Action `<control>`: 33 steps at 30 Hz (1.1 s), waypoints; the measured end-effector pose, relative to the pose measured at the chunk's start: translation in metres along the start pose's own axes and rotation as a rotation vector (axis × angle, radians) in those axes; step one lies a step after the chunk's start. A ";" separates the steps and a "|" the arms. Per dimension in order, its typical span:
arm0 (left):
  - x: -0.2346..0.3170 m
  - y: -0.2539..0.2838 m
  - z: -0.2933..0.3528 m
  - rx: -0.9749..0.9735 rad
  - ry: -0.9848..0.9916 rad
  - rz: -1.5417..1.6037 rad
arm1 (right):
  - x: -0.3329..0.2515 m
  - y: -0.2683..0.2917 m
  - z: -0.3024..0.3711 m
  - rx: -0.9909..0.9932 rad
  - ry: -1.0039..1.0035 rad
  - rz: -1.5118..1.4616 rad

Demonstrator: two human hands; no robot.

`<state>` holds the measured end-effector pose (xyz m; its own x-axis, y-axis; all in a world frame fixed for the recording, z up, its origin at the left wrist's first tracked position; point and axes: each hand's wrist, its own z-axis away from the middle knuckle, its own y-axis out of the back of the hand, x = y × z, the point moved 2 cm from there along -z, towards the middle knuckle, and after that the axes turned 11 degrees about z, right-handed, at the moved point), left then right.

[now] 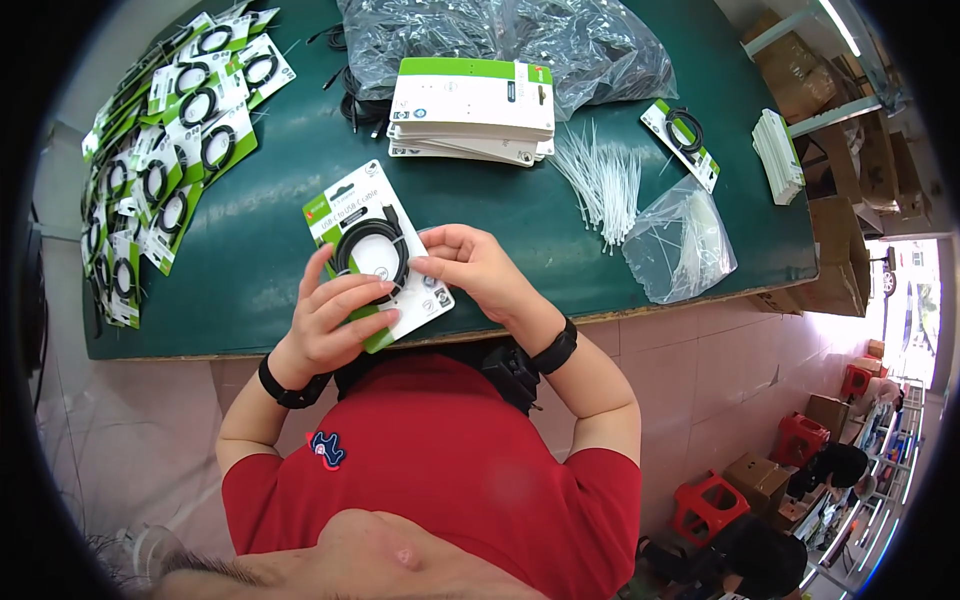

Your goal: The person secures a USB cable to its packaging using a zip tie, then picks up a loose cable and fastens it with another zip tie. Finally, the person places the second cable onto a new packaging card and secures it with a third zip tie.

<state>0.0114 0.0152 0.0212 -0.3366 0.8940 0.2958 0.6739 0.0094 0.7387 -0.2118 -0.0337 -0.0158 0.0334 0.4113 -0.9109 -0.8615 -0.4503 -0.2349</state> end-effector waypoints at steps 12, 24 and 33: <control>-0.011 -0.004 0.008 0.568 0.584 0.772 | -0.001 -0.001 -0.001 0.172 0.200 0.057; -0.032 -0.039 0.035 0.628 0.863 0.757 | -0.020 -0.034 -0.009 0.453 0.800 1.193; -0.032 -0.033 0.040 0.318 0.881 0.137 | -0.004 -0.037 -0.033 0.284 0.755 1.405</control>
<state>0.0263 0.0044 -0.0364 -0.5293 0.2376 0.8145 0.8483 0.1677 0.5023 -0.1633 -0.0444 -0.0149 -0.6654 -0.6782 -0.3117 -0.4834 0.0733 0.8724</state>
